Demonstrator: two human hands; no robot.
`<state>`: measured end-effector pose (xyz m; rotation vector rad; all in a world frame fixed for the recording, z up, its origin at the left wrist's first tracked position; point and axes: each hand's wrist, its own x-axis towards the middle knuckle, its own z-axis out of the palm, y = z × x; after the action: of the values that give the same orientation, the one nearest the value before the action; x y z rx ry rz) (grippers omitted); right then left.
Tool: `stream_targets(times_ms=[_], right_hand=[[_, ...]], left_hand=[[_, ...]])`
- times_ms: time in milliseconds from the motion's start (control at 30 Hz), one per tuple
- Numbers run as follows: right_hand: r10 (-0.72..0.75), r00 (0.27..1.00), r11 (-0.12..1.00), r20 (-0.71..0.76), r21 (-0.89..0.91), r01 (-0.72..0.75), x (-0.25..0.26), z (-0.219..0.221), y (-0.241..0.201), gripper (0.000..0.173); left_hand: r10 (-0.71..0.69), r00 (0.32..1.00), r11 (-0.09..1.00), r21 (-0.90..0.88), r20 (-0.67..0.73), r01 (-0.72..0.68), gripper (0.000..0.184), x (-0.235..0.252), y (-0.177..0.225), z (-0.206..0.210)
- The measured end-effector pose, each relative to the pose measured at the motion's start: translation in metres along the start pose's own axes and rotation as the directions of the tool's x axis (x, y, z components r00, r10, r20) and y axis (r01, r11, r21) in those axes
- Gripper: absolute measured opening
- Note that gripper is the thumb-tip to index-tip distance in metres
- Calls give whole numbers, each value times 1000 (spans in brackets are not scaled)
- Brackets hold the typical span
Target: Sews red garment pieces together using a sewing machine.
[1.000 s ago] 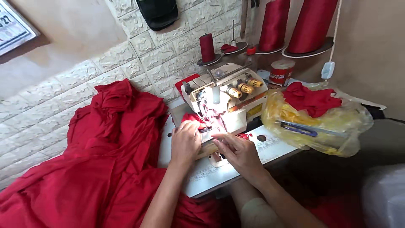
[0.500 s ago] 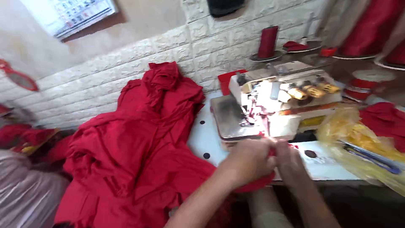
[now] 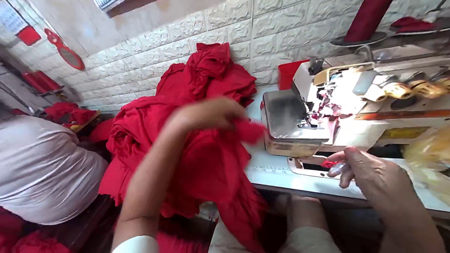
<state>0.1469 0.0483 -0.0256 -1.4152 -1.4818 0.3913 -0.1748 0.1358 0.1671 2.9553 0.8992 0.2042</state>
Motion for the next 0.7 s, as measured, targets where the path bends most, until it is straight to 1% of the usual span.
stream_targets(times_ms=[33,67,100,133,167,200,233,267,300,367,400,433,500,567,633,667,700], right_hand=[[-47,999,996,15,71,46,0,4,-2,54],[-88,996,987,33,138,83,-1,11,-6,48],[-123,991,975,48,190,112,-2,20,-12,41],[-157,986,962,62,234,138,-2,31,-19,36],[-191,979,945,74,282,163,-2,44,-27,32],[-221,972,927,84,327,182,-2,59,-33,28],[-244,965,908,100,373,191,-1,75,-40,25],[-266,956,890,124,412,194,0,92,-45,23],[-289,944,879,162,435,195,1,108,-51,21],[-327,915,878,235,434,202,6,136,-63,22],[-331,905,893,267,398,209,9,147,-70,23],[-318,901,916,294,339,213,12,157,-78,26],[-273,911,954,309,212,214,20,175,-90,32],[-287,928,956,239,138,261,28,193,-97,35],[-303,919,953,254,95,288,38,199,-105,32],[-314,910,949,271,76,305,40,199,-108,28],[-348,903,937,252,62,344,40,200,-110,24]], left_hand=[[-189,955,958,169,-231,230,18,-15,-20,-28],[-339,807,820,268,-484,506,21,-28,-36,-53],[-389,621,635,291,-680,716,30,-43,-49,-73],[-427,469,506,226,-773,833,46,-60,-56,-89],[-472,361,440,139,-804,887,61,-74,-56,-101],[-504,299,426,68,-810,902,70,-85,-52,-105],[-536,294,455,23,-792,890,73,-91,-42,-100],[-554,338,511,10,-761,859,71,-96,-34,-89],[-570,404,568,13,-715,823,68,-97,-29,-75],[-596,535,651,30,-599,759,68,-95,-35,-43],[-618,573,667,28,-538,745,69,-93,-44,-27],[-645,592,666,24,-483,745,70,-92,-55,-10],[-666,604,663,25,-437,749,65,-92,-82,21],[-630,606,674,47,-485,738,53,-94,-93,37],[-596,605,698,31,-528,715,35,-93,-89,35],[-610,593,693,11,-526,721,31,-93,-88,32],[-635,576,675,-7,-515,738,29,-92,-87,29]])
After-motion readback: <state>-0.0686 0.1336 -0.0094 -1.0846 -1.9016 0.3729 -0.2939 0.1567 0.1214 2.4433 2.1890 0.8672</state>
